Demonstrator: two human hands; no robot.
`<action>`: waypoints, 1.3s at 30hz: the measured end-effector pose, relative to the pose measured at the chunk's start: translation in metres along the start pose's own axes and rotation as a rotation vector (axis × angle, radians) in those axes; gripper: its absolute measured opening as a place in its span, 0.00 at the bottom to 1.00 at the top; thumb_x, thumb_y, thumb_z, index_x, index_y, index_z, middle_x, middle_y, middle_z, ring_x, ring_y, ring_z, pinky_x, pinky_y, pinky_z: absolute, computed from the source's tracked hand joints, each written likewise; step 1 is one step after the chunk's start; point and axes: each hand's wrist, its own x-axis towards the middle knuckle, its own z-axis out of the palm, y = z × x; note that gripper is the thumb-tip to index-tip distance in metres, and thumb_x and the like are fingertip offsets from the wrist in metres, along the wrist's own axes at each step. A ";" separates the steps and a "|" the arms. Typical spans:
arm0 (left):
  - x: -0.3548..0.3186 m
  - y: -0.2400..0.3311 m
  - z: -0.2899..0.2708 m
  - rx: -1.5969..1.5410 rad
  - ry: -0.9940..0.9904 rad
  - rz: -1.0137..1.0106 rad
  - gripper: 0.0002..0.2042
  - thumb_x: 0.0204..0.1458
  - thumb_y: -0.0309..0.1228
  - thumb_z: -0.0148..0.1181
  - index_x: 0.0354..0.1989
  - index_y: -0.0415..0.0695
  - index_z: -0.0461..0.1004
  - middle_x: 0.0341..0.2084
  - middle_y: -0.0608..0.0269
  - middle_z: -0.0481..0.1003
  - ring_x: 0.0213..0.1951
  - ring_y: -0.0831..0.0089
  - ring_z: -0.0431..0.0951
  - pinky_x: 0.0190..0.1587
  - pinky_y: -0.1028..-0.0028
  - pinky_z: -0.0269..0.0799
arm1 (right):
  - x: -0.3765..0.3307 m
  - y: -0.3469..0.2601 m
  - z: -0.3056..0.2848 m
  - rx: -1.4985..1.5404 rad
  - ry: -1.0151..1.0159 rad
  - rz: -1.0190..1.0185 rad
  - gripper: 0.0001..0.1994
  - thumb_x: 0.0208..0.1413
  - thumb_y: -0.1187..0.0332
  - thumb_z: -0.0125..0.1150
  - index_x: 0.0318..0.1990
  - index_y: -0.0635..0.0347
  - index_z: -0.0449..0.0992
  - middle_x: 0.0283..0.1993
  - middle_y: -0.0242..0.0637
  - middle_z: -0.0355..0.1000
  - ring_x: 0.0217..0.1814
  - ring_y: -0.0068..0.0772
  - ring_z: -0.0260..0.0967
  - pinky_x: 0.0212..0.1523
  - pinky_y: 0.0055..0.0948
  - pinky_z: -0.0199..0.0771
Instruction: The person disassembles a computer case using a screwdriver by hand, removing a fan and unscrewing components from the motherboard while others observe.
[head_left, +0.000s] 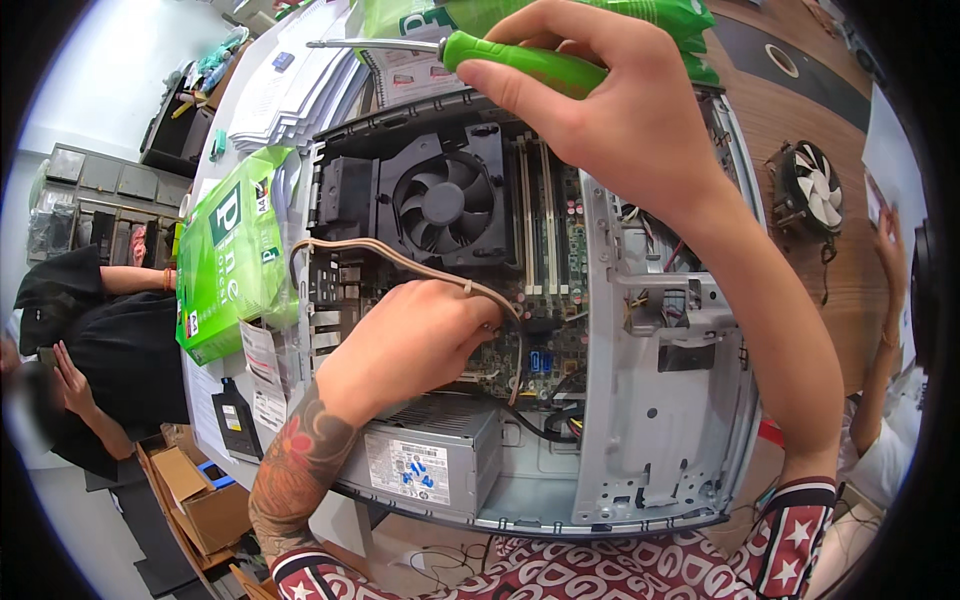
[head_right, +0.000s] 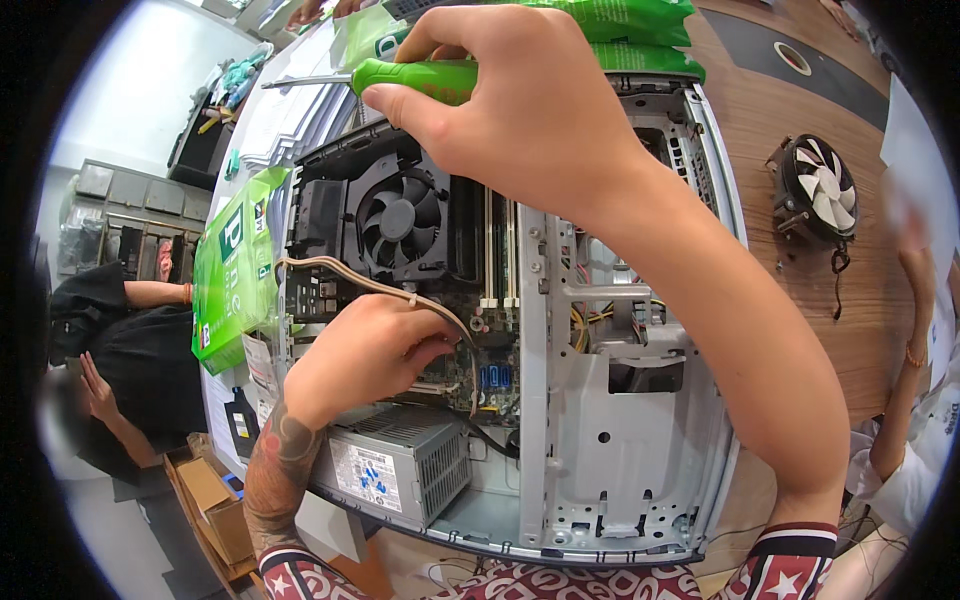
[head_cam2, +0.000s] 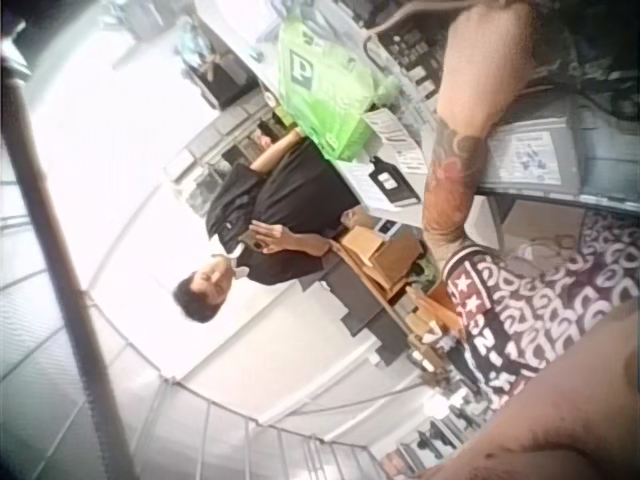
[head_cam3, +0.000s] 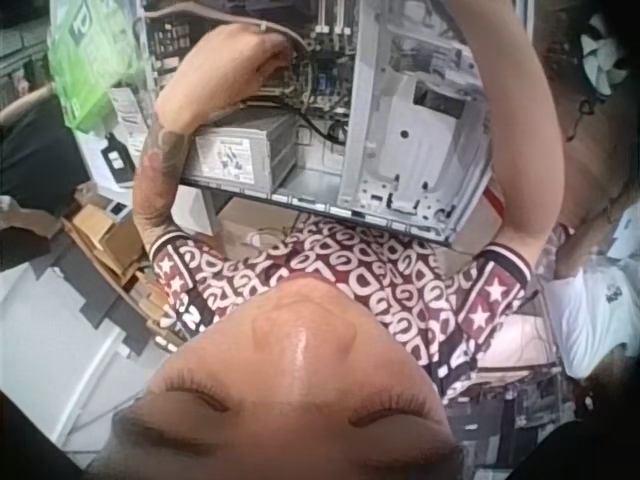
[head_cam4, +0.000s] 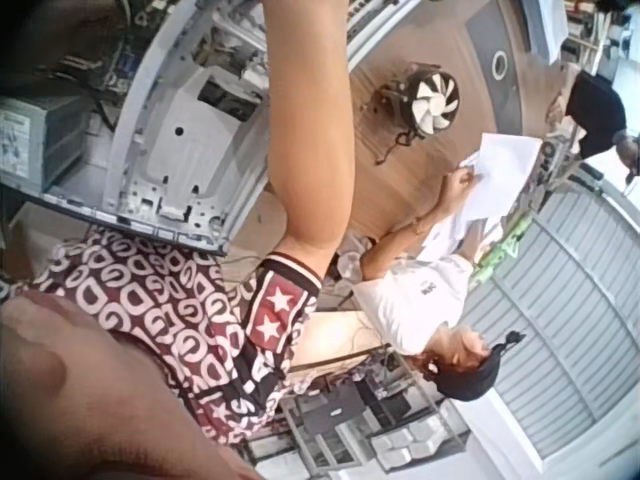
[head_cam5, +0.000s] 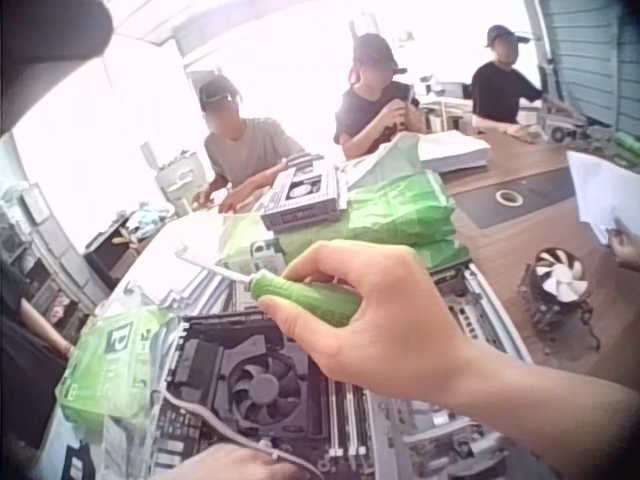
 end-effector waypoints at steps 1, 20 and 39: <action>0.004 -0.001 0.002 -0.057 0.073 0.013 0.05 0.47 0.26 0.64 0.33 0.40 0.80 0.26 0.54 0.78 0.33 0.53 0.79 0.37 0.60 0.75 | -0.002 0.005 0.002 -0.042 -0.005 -0.039 0.10 0.54 0.67 0.70 0.37 0.65 0.79 0.31 0.37 0.78 0.30 0.30 0.76 0.33 0.24 0.74; 0.010 0.003 0.013 0.091 0.069 0.075 0.13 0.39 0.17 0.61 0.36 0.40 0.79 0.37 0.57 0.80 0.41 0.57 0.81 0.43 0.62 0.78 | -0.004 0.016 0.012 0.022 -0.007 0.011 0.13 0.45 0.62 0.70 0.33 0.63 0.82 0.26 0.49 0.77 0.33 0.52 0.77 0.38 0.41 0.77; 0.010 0.004 0.011 0.077 0.079 0.081 0.12 0.40 0.17 0.60 0.35 0.40 0.77 0.40 0.56 0.79 0.39 0.54 0.80 0.42 0.60 0.77 | -0.007 0.004 0.009 0.044 -0.020 -0.053 0.13 0.45 0.62 0.71 0.33 0.63 0.83 0.29 0.51 0.78 0.33 0.52 0.77 0.38 0.39 0.77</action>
